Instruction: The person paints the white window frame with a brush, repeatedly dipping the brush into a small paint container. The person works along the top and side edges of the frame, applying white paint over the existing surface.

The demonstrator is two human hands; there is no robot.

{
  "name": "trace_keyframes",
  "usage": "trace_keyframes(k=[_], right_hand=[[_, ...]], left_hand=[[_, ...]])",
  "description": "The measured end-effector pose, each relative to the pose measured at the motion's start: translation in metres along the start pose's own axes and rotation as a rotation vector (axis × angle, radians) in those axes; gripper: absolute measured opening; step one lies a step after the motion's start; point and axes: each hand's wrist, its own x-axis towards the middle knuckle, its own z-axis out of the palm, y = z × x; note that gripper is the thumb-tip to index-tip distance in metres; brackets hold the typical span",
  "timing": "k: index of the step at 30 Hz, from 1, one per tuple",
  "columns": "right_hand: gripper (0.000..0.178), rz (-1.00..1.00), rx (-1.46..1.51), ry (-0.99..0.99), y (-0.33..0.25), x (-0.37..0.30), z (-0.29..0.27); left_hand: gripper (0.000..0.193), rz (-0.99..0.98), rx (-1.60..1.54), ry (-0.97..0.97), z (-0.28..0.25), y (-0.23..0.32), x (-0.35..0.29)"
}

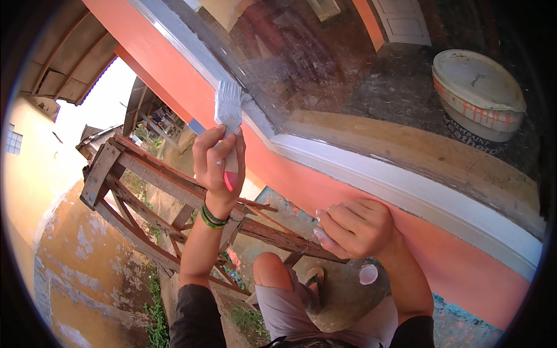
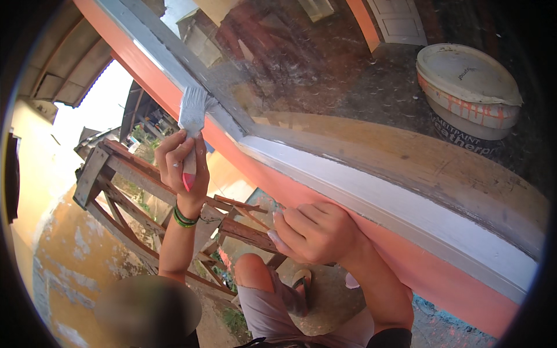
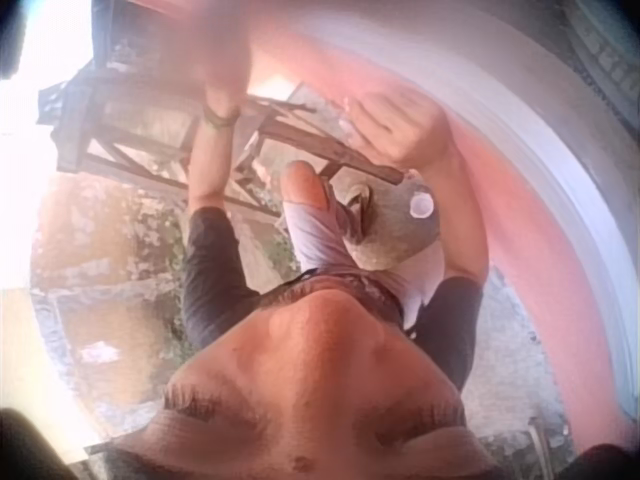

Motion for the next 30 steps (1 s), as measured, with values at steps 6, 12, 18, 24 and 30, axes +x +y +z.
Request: trace_keyframes(k=[6,12,18,24,30], right_hand=[[0.019,-0.004,-0.008,0.012,-0.001,0.000,0.001],[0.020,0.001,-0.004,0.011,0.000,0.000,0.002],[0.021,0.004,-0.007,-0.004,0.000,-0.001,0.001],[0.021,-0.002,-0.009,0.021,0.000,-0.001,0.002],[0.020,-0.009,-0.015,0.005,-0.001,0.000,0.002]], left_hand=[[0.027,0.008,-0.084,-0.096,-0.002,0.018,-0.032],[0.030,-0.005,-0.154,-0.140,-0.001,0.030,-0.040],[0.029,-0.019,-0.073,-0.072,-0.005,0.013,-0.012],[0.030,0.016,-0.081,-0.074,-0.002,0.017,-0.029],[0.030,0.011,-0.152,-0.157,-0.005,0.030,-0.049]])
